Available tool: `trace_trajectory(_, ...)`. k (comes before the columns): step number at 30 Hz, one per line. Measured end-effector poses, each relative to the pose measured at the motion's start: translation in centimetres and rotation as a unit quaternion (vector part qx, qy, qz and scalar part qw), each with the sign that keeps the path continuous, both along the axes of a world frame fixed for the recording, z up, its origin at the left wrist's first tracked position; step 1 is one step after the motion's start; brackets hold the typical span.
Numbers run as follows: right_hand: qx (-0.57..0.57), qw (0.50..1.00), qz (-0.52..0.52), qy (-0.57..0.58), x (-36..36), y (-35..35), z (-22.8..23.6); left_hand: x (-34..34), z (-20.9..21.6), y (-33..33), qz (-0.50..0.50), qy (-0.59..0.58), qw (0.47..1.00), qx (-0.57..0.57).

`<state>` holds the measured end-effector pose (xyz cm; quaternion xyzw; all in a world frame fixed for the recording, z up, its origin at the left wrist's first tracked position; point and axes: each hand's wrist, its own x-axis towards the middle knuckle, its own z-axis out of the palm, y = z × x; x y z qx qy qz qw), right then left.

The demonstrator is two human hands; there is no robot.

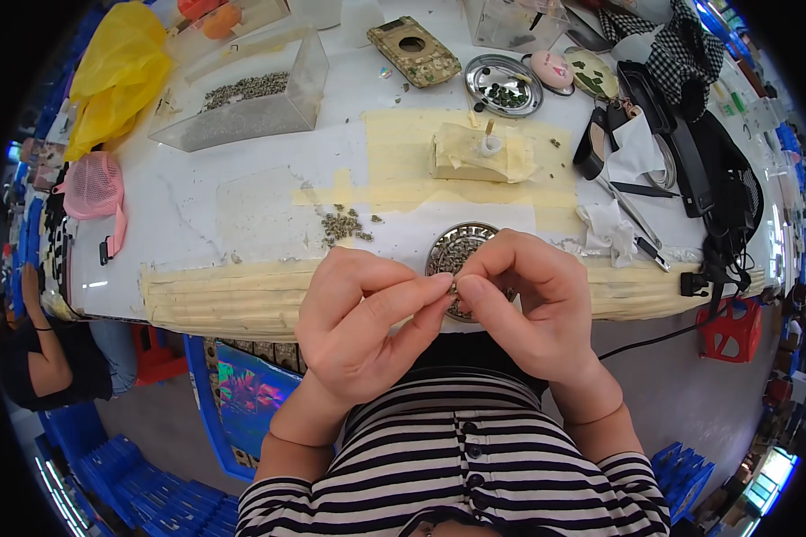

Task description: Picking tiny metal pins from a tray and inserting them into a plastic base component.

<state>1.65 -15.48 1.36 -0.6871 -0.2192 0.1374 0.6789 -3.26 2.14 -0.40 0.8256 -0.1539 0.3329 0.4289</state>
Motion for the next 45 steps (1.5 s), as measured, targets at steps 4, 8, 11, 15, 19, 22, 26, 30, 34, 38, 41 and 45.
trace_trajectory(4, 0.037, 0.997, 0.011, 0.069, -0.2, 0.1, 0.1, 0.0, -0.4, 0.0, -0.013, 0.001, 0.999, -0.035)
trace_trajectory(8, 0.069, 0.986, 0.043, 0.143, -0.2, 0.0, 0.3, -0.2, -0.5, -0.2, -0.026, 0.010, 0.997, -0.068)
trace_trajectory(11, 0.084, 0.979, 0.056, 0.178, -0.2, -0.1, 0.6, 0.0, -0.7, -0.4, -0.035, 0.006, 0.995, -0.090)
trace_trajectory(15, 0.095, 0.978, 0.043, 0.180, -0.4, -0.1, 0.6, 0.0, -0.5, -0.4, -0.018, -0.003, 0.998, -0.061)
trace_trajectory(19, 0.082, 0.989, 0.030, 0.117, -0.4, -0.3, 0.2, 0.0, -0.2, -0.4, 0.007, -0.012, 0.999, -0.033)
trace_trajectory(22, 0.066, 0.995, 0.015, 0.078, -0.6, -0.4, 0.3, 0.0, -0.2, -0.5, 0.020, -0.009, 0.999, -0.033)
trace_trajectory(26, 0.071, 0.992, 0.006, 0.107, -0.6, -0.2, 0.4, 0.1, -0.4, -0.5, 0.022, -0.009, 0.999, -0.040)
trace_trajectory(30, 0.058, 0.993, 0.013, 0.097, -0.4, -0.3, 0.1, 0.0, -0.4, -0.6, 0.023, -0.011, 0.999, -0.026)
trace_trajectory(34, 0.068, 0.996, 0.000, 0.053, -0.4, -0.2, -0.3, 0.0, -0.4, -0.6, 0.027, -0.012, 0.999, -0.012)
trace_trajectory(38, 0.020, 0.994, -0.039, -0.100, -0.4, -0.2, -0.5, 0.1, -0.6, -0.6, 0.046, -0.009, 0.999, -0.021)
trace_trajectory(41, -0.032, 0.975, -0.046, -0.213, 0.0, -0.3, -0.3, 0.1, -0.6, -0.6, 0.036, -0.004, 0.999, -0.028)
trace_trajectory(45, -0.045, 0.974, -0.056, -0.213, -0.1, -0.1, -0.4, 0.2, -0.7, -0.6, 0.044, -0.012, 0.999, -0.029)
